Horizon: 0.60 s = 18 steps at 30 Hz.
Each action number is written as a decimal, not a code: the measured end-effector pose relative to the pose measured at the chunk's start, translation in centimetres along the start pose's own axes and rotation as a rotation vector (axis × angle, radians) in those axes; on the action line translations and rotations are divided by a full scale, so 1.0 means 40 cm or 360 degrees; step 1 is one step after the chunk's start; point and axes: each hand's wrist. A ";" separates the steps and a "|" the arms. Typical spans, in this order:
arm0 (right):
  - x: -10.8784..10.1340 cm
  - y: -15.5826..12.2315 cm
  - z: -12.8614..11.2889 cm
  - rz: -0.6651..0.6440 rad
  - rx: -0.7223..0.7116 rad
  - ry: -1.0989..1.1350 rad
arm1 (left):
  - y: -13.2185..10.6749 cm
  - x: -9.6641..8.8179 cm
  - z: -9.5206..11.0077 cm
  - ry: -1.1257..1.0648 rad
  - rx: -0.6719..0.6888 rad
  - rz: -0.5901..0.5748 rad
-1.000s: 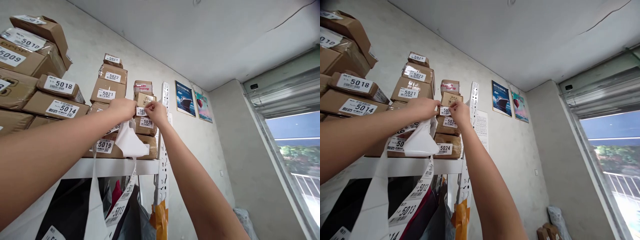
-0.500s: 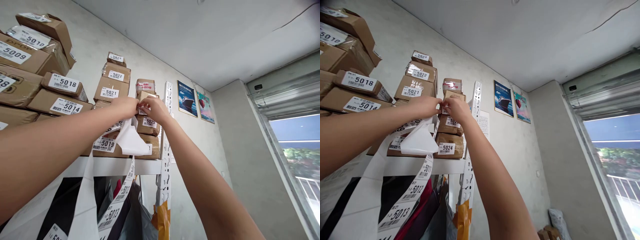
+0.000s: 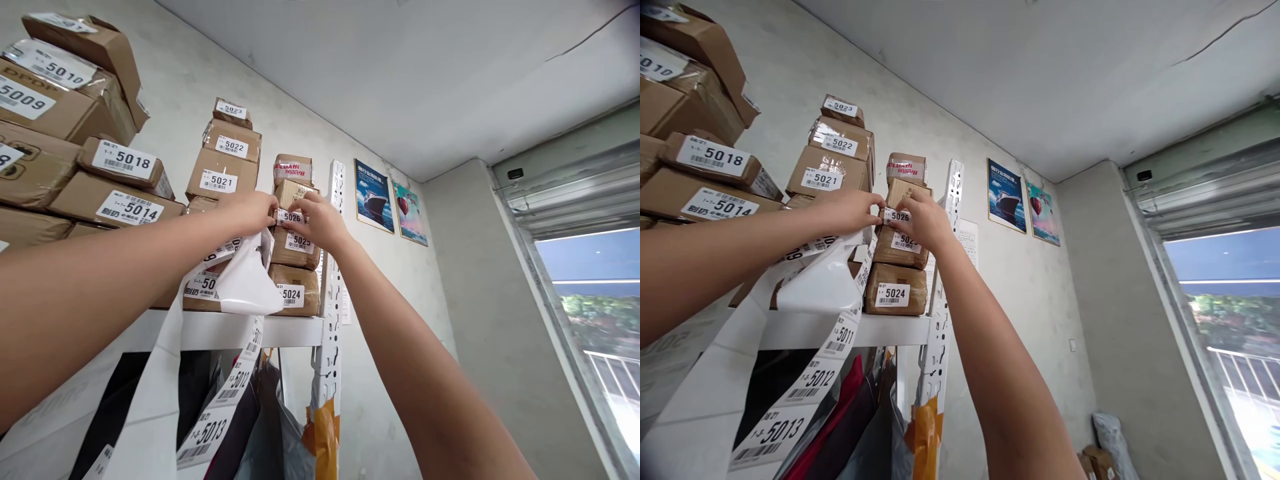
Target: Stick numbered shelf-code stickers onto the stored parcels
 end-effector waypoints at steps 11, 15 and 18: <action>0.013 0.007 -0.026 0.0270 0.0325 0.0292 | -0.004 -0.011 0.001 0.0011 0.0005 -0.0038; 0.014 0.069 -0.048 0.0696 0.1186 0.0278 | -0.001 -0.015 0.003 0.0041 0.0016 -0.0070; 0.024 0.120 -0.053 0.0539 0.1424 0.0419 | -0.003 -0.015 0.003 0.0079 0.0001 -0.0073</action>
Point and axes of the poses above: each hand's wrist, its own y-axis towards the middle knuckle, its own x-axis out of the palm, z = x × y, and after that the axes turned 6 degrees about y, right-handed
